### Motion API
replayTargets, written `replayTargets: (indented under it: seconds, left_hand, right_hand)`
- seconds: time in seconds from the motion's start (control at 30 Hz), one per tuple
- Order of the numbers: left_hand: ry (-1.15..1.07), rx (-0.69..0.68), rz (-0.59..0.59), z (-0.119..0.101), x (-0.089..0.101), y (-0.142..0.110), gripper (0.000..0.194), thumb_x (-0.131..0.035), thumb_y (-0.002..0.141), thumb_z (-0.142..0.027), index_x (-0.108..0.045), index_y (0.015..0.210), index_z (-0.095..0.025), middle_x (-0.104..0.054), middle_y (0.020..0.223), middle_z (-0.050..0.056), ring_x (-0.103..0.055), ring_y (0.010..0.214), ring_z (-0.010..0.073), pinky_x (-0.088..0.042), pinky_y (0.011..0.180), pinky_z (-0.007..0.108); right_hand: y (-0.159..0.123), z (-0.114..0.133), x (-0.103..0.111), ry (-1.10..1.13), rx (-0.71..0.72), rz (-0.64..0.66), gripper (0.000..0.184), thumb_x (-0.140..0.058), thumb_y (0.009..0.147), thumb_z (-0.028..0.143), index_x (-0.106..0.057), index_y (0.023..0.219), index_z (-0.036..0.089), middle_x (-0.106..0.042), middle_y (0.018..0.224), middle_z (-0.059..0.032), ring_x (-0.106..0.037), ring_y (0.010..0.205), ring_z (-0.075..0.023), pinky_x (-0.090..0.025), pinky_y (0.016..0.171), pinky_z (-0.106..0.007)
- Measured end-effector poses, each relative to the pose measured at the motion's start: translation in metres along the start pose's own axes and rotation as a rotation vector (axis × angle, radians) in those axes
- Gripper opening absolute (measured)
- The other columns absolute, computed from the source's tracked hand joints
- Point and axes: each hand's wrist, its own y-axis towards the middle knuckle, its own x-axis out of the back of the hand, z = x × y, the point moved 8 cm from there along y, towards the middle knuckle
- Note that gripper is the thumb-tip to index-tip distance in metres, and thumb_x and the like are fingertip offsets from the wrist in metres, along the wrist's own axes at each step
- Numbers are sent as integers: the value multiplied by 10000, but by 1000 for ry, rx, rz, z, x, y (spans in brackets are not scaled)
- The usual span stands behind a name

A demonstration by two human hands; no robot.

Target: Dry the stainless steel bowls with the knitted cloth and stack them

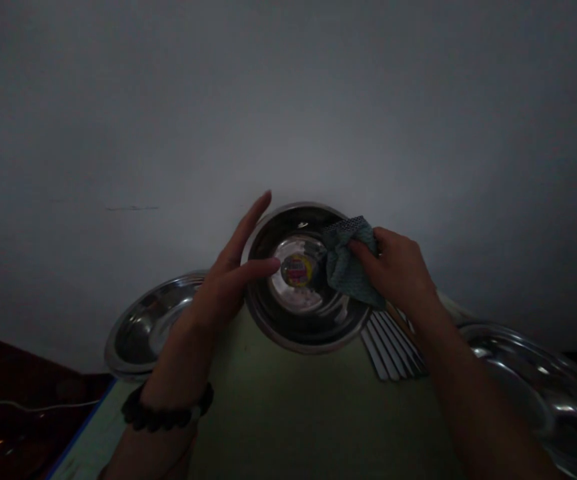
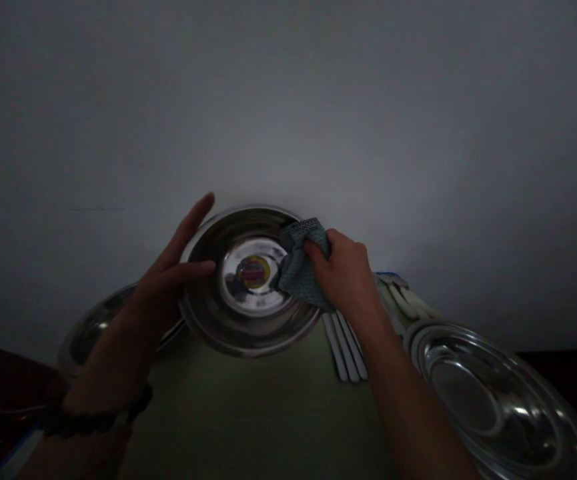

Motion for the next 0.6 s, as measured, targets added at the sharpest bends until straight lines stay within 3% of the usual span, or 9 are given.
replayTargets:
  seconds: [0.17,0.3,0.4,0.6]
  left_hand:
    - [-45,42,-62,7,4,-4,599,-597,826,-353,-385,1386,-378,-575,1335,-4,-567,1161,326,-497,946,456]
    - [36,52,-58,12,10,-3,546,-661,795,-315,-474,1305,-371,-618,1263,-10,-563,1168,304,-455,1000,447]
    - [44,47,44,14,6,-4,581,-708,752,-229,-507,1279,-367,-606,1284,-15,-551,1187,295,-441,1017,451]
    - [-33,117,301,18,-21,-11,465,-685,783,-180,-584,1221,-297,-640,1242,16,-578,1159,249,-449,1014,374]
  right_hand:
    - [-3,6,5,-2,-5,-79,256,-510,856,383,-533,674,203,-573,626,-31,-484,565,-169,-273,541,-293]
    - [-4,13,9,8,35,-57,257,-528,854,361,-527,651,203,-576,618,-24,-495,564,-162,-281,546,-289]
    - [-4,14,12,-17,46,-7,266,-561,835,366,-518,628,204,-565,593,-9,-482,540,-151,-280,535,-281]
    - [-9,27,-6,-34,231,304,166,-579,818,311,-572,693,202,-586,617,12,-510,571,-139,-293,542,-258]
